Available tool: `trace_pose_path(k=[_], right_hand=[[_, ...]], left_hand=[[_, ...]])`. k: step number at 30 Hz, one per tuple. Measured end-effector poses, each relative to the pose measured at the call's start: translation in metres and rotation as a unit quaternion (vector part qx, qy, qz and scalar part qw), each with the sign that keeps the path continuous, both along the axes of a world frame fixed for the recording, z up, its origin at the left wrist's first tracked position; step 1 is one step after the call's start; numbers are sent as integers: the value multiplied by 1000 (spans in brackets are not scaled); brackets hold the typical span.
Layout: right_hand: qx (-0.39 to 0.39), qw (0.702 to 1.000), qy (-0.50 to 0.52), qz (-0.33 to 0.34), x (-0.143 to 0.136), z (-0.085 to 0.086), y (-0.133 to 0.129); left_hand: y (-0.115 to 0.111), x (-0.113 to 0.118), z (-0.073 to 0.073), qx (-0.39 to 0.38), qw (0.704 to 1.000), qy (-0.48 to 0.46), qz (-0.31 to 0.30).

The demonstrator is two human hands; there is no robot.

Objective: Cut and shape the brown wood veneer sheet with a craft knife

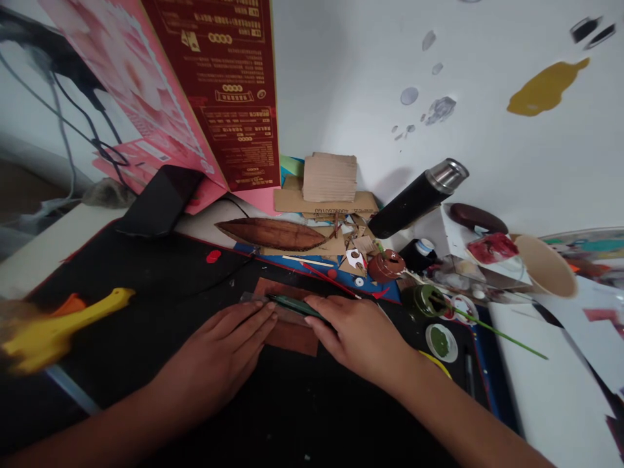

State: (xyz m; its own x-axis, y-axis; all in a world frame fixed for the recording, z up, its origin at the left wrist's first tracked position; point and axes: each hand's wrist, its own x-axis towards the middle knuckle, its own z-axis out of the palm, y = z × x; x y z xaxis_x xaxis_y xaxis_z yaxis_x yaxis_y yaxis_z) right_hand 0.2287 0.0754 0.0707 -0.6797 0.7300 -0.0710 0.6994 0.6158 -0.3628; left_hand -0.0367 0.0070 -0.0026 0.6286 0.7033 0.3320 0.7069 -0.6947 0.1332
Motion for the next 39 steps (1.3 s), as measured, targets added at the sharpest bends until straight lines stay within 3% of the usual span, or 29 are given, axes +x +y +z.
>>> trace_pose_path(k=[8,21,31,39], right_hand=[[2,1000,-23,10,-1,2,-1],[72,988,-125,48,-9,11,3],[110,966,-204,111,-26,33,9],[110,961,-215,132,-24,37,14]], left_hand=[[1,1,2,1,1000,-6,6],[1,1,1,-2,1000,2,1],[3,1,4,-6,1000,-25,0],[2,0,1,2,999,-33,6]])
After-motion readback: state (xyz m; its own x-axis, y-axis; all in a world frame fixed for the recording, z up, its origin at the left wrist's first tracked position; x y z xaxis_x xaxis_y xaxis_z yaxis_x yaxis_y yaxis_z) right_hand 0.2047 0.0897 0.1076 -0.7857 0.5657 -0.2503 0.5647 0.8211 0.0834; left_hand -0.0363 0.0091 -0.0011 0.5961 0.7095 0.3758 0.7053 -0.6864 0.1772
